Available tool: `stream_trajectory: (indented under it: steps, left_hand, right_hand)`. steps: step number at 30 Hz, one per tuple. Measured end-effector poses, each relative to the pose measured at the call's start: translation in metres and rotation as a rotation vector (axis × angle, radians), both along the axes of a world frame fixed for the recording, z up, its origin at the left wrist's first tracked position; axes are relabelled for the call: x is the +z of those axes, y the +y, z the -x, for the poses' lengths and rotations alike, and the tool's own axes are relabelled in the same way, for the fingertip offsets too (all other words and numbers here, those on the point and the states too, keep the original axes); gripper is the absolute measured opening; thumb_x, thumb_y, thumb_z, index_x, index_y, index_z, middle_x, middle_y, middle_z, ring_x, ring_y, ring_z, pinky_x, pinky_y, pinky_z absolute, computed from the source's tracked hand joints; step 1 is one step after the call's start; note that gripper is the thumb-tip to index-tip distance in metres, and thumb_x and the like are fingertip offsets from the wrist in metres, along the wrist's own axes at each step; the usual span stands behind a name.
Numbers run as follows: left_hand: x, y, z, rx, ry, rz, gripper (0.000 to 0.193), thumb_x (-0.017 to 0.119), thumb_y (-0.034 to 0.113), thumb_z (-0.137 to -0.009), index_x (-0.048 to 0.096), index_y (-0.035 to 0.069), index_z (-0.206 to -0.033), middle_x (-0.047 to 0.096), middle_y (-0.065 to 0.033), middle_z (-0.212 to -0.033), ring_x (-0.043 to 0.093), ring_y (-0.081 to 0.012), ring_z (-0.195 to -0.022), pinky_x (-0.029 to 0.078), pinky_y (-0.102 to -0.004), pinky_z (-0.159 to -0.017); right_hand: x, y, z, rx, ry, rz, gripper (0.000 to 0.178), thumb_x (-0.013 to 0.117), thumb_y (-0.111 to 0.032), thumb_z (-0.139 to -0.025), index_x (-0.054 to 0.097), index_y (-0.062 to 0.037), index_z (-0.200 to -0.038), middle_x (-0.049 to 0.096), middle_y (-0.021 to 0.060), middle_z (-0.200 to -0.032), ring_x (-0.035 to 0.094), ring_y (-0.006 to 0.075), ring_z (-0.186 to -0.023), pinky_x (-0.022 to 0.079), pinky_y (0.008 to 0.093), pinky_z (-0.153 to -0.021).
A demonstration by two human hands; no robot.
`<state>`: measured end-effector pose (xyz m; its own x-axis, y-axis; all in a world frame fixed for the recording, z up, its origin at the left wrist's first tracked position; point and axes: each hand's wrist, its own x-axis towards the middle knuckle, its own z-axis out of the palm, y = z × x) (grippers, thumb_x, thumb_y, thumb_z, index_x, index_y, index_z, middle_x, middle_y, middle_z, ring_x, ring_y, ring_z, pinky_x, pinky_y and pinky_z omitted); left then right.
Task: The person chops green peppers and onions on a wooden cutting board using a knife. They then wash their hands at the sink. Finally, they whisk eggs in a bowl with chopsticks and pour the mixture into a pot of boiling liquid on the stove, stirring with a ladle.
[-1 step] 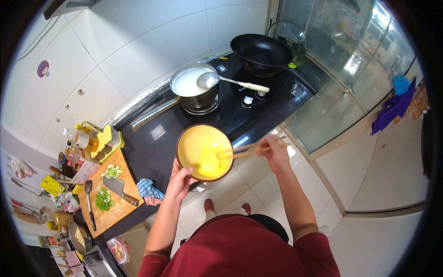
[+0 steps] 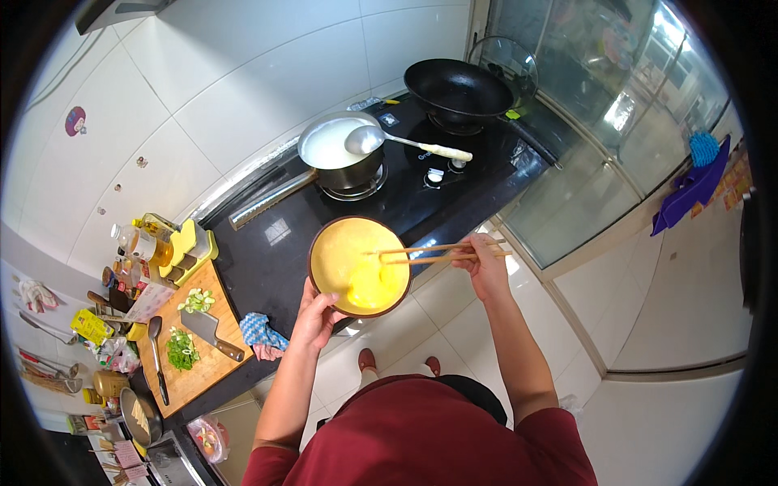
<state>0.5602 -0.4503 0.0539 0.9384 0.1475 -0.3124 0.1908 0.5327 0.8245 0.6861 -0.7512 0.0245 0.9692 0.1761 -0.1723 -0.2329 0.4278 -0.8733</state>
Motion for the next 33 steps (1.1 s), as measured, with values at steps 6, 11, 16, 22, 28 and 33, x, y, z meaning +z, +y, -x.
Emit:
stream_trajectory:
  steps: [6, 11, 16, 22, 28, 33]
  left_hand:
    - [0.003, -0.003, -0.003, -0.006, 0.006, -0.029, 0.070, 0.060, 0.010, -0.079, 0.032, 0.011, -0.144, 0.048, -0.0114, -0.135, 0.060, -0.0275, -0.114, 0.060, -0.0409, -0.083]
    - [0.003, -0.006, -0.004, 0.004, 0.020, -0.029, 0.071, 0.060, 0.009, -0.079, 0.031, 0.011, -0.144, 0.047, -0.0114, -0.136, 0.059, -0.0281, -0.115, 0.060, -0.0420, -0.084]
    - [0.007, -0.012, -0.004, 0.020, -0.013, -0.017, 0.062, 0.060, 0.007, -0.081, 0.036, 0.007, -0.137, 0.049, -0.0122, -0.129, 0.060, -0.0262, -0.113, 0.061, -0.0397, -0.080]
    - [0.003, -0.015, -0.006, 0.001, 0.013, -0.032, 0.061, 0.060, 0.007, -0.081, 0.036, 0.007, -0.137, 0.048, -0.0125, -0.130, 0.060, -0.0257, -0.112, 0.062, -0.0380, -0.079]
    - [0.007, -0.025, -0.005, -0.029, 0.032, -0.011, 0.063, 0.060, 0.009, -0.081, 0.035, 0.006, -0.139, 0.048, -0.0128, -0.131, 0.060, -0.0253, -0.112, 0.062, -0.0376, -0.079]
    - [-0.001, -0.032, -0.007, -0.028, 0.030, -0.028, 0.067, 0.061, 0.010, -0.080, 0.034, 0.009, -0.142, 0.049, -0.0118, -0.130, 0.062, -0.0238, -0.107, 0.062, -0.0349, -0.074]
  right_hand:
    - [0.006, 0.002, -0.003, -0.078, -0.037, -0.043, 0.016, 0.055, -0.019, -0.098, 0.062, -0.0050, -0.095, 0.068, 0.0101, -0.083, 0.070, 0.0197, -0.073, 0.060, 0.0293, -0.061]
    - [0.016, -0.001, -0.004, -0.030, -0.056, -0.008, 0.016, 0.055, -0.019, -0.098, 0.061, -0.0045, -0.095, 0.067, 0.0099, -0.081, 0.070, 0.0195, -0.071, 0.059, 0.0294, -0.061]
    - [0.029, -0.006, -0.003, 0.040, -0.049, 0.048, 0.018, 0.057, -0.022, -0.097, 0.061, -0.0044, -0.094, 0.067, 0.0099, -0.081, 0.070, 0.0188, -0.070, 0.059, 0.0293, -0.061]
    - [0.046, -0.018, -0.015, 0.098, -0.080, 0.126, 0.019, 0.059, -0.023, -0.096, 0.062, -0.0060, -0.089, 0.067, 0.0096, -0.081, 0.070, 0.0181, -0.071, 0.058, 0.0291, -0.059]
    - [0.054, -0.030, -0.029, 0.126, -0.092, 0.201, 0.018, 0.058, -0.022, -0.095, 0.062, -0.0063, -0.086, 0.067, 0.0082, -0.078, 0.069, 0.0166, -0.071, 0.057, 0.0291, -0.055]
    - [0.047, -0.042, -0.030, 0.209, -0.088, 0.198, 0.017, 0.059, -0.022, -0.094, 0.062, -0.0069, -0.085, 0.065, 0.0074, -0.079, 0.069, 0.0168, -0.070, 0.057, 0.0290, -0.053]
